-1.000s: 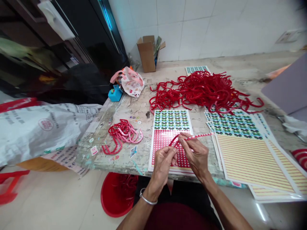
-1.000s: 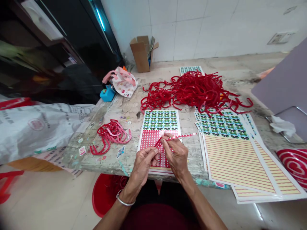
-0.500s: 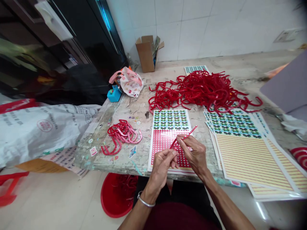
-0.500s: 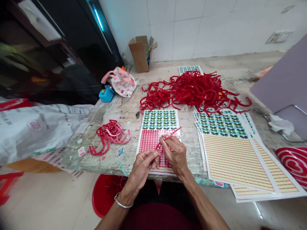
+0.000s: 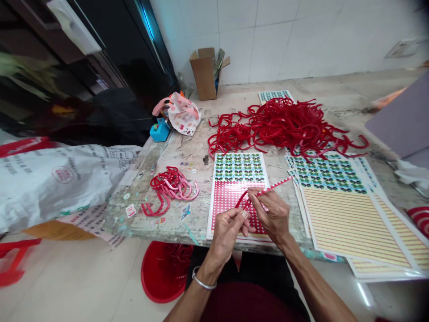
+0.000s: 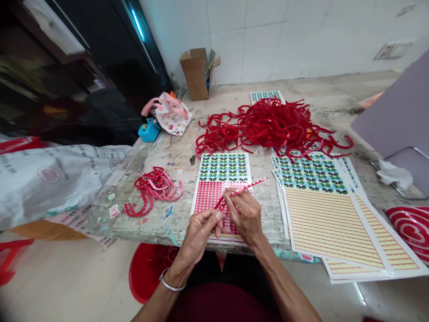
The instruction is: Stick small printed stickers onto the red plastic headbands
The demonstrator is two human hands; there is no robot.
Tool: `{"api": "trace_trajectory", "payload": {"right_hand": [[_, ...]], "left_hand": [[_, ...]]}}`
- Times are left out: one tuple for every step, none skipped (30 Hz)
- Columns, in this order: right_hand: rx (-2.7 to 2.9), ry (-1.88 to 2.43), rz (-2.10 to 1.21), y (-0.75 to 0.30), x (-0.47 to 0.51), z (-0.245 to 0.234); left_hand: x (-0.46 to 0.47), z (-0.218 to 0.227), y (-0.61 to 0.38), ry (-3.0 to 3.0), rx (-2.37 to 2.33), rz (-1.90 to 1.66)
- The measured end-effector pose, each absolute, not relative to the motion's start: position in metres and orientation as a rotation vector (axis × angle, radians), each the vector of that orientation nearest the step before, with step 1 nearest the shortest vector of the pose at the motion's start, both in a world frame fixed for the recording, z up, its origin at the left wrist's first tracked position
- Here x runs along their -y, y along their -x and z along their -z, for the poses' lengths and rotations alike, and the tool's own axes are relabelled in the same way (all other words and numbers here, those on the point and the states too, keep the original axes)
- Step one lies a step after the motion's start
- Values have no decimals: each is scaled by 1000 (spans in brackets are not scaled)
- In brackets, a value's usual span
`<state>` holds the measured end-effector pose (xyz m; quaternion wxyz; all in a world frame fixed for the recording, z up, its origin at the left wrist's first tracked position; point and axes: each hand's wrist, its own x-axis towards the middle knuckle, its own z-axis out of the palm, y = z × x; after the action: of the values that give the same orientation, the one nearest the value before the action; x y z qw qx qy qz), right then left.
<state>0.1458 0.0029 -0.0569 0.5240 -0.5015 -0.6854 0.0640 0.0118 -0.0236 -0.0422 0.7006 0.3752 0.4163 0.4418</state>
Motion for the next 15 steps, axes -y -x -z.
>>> {"api": "trace_trajectory", "payload": {"right_hand": [[1627, 1205, -161, -145, -3, 58], [1615, 1208, -171, -144, -3, 59], [1605, 1210, -183, -143, -3, 60], [1597, 1214, -195, -142, -2, 61], [1590, 1221, -203, -141, -1, 62], [1583, 1230, -208, -141, -1, 62], [1577, 1241, -209, -140, 0, 62], [1573, 1251, -208, -140, 0, 62], [1573, 1257, -205, -139, 0, 63], [1572, 1262, -198, -139, 0, 63], [1573, 1265, -188, -139, 0, 64], [1576, 1267, -175, -139, 0, 64], [1579, 1266, -156, -140, 0, 65], [1582, 1263, -136, -140, 1, 66], [1586, 1255, -118, -140, 1, 68]], "left_hand": [[24, 42, -12, -824, -918, -986], [25, 42, -12, -808, -911, -986], [27, 43, -12, -787, -906, -990], [28, 43, -12, -763, -902, -993], [29, 43, -13, -737, -897, -996], [29, 42, -14, -709, -894, -1002], [30, 42, -15, -681, -891, -1007], [31, 42, -17, -655, -887, -1012], [31, 41, -18, -632, -883, -1017], [31, 41, -20, -612, -877, -1019], [32, 41, -21, -595, -874, -1024], [32, 41, -22, -582, -872, -1025], [32, 41, -23, -571, -873, -1025], [32, 41, -24, -563, -877, -1025], [32, 41, -25, -558, -882, -1024]]}}
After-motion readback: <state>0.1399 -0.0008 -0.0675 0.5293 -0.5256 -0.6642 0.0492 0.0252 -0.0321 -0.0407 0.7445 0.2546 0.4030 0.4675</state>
